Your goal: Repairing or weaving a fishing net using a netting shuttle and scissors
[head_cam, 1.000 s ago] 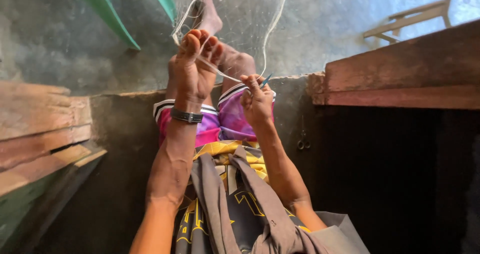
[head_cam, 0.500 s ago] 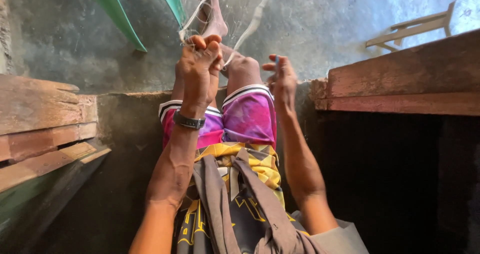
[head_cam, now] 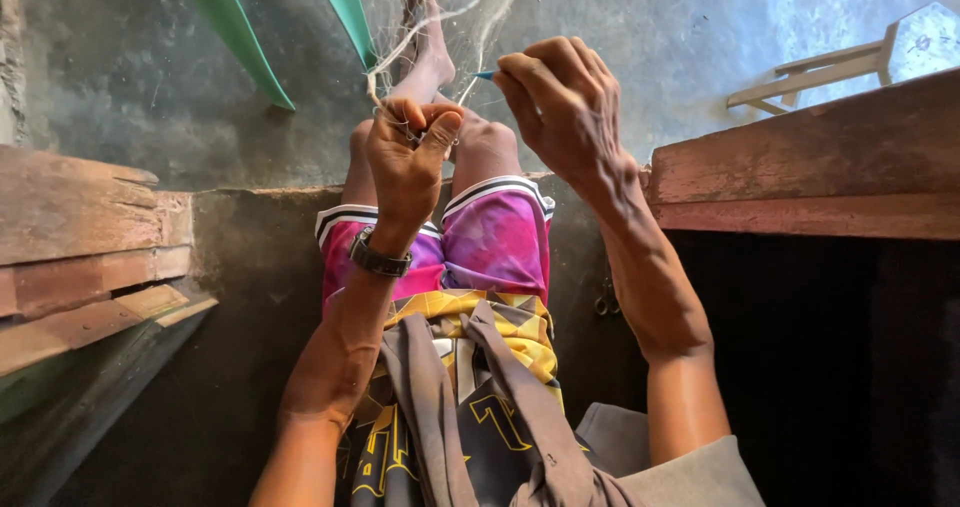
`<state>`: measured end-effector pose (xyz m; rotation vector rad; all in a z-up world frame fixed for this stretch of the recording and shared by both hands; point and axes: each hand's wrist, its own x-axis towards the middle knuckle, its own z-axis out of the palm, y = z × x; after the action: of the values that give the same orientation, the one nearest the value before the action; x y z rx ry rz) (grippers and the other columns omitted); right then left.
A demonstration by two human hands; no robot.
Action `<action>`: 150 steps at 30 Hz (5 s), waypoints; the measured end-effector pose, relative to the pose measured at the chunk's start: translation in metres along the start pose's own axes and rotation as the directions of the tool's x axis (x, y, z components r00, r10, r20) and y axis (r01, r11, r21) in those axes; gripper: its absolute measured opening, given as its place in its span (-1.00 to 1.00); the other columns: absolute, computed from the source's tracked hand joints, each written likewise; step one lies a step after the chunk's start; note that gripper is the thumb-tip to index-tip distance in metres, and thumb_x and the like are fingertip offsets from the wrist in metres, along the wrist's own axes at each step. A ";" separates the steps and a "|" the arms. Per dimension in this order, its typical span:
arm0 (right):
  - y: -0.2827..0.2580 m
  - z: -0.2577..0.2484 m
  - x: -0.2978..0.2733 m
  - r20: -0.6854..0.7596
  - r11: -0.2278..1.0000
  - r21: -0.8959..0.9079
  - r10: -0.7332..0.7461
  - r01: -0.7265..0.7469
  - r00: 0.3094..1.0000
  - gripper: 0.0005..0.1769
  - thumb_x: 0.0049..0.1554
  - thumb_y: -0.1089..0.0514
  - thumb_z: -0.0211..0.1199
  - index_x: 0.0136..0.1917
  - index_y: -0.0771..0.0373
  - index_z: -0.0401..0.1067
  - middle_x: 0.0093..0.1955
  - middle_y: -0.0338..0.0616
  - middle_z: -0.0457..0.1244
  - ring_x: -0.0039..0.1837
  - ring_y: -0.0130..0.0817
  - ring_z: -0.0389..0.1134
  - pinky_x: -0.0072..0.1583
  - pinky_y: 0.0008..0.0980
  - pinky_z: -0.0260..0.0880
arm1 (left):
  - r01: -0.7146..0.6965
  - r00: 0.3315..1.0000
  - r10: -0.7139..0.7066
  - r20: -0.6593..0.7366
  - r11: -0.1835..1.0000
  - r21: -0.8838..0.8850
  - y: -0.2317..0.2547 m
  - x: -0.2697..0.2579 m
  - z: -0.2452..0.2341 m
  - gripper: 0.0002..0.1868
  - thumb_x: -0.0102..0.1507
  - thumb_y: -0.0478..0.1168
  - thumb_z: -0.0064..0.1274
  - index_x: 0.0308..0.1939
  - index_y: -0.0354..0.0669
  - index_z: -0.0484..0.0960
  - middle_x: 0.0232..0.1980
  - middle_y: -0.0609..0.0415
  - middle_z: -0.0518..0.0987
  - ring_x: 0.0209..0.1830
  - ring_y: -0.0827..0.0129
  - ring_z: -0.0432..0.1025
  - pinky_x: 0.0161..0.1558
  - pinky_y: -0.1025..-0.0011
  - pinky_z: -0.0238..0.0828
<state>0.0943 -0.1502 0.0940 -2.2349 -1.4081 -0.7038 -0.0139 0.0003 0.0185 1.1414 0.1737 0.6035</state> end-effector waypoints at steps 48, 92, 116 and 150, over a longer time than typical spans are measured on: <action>-0.079 0.040 -0.053 -0.194 0.646 0.601 0.689 -0.471 0.698 -0.88 0.24 0.17 0.37 0.06 0.14 0.61 -0.11 -0.15 0.34 -0.11 -0.30 0.41 -0.03 -0.33 0.41 | 0.364 0.931 -0.282 0.230 0.703 -0.611 -0.053 0.002 -0.029 -0.69 0.36 -0.53 0.02 -0.21 0.03 0.36 -0.09 -0.13 0.66 -0.27 0.33 0.48 -0.20 0.48 0.36; -0.177 0.019 -0.122 0.093 0.560 0.542 0.701 -0.627 0.707 -0.90 0.15 0.21 0.41 -0.02 0.12 0.65 -0.34 -0.22 0.37 -0.26 -0.32 0.47 -0.14 -0.43 0.47 | 0.440 0.890 -0.302 0.343 0.770 -0.462 0.003 -0.013 -0.024 -0.75 0.40 -0.31 0.06 -0.29 0.02 0.32 0.26 -0.34 0.57 0.02 0.23 0.58 -0.14 0.51 0.46; -0.137 -0.068 -0.128 -0.091 0.441 0.715 0.828 -0.543 0.553 -0.84 0.17 0.16 0.34 -0.19 0.30 0.52 -0.21 -0.04 0.39 -0.37 -0.43 0.30 -0.27 -0.47 0.28 | 0.136 0.965 -0.114 0.236 0.987 -0.080 0.007 -0.004 -0.017 -0.55 0.27 -0.54 0.21 -0.37 -0.05 0.23 -0.10 -0.23 0.70 -0.12 0.30 0.62 -0.11 0.47 0.56; -0.149 -0.067 -0.064 0.250 0.561 0.714 0.355 -0.419 0.901 -0.86 0.21 0.27 0.31 0.03 0.39 0.52 -0.27 -0.02 0.40 -0.34 -0.32 0.38 -0.23 -0.44 0.36 | 0.146 0.963 -0.160 0.219 0.986 0.080 0.003 0.008 -0.037 -0.62 0.33 -0.41 0.17 -0.28 -0.02 0.22 -0.24 0.07 0.59 -0.23 0.46 0.47 -0.11 0.51 0.46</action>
<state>-0.0774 -0.1729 0.1183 -1.7624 -0.9052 0.1466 -0.0242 0.0345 0.0070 1.2364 0.0864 0.3302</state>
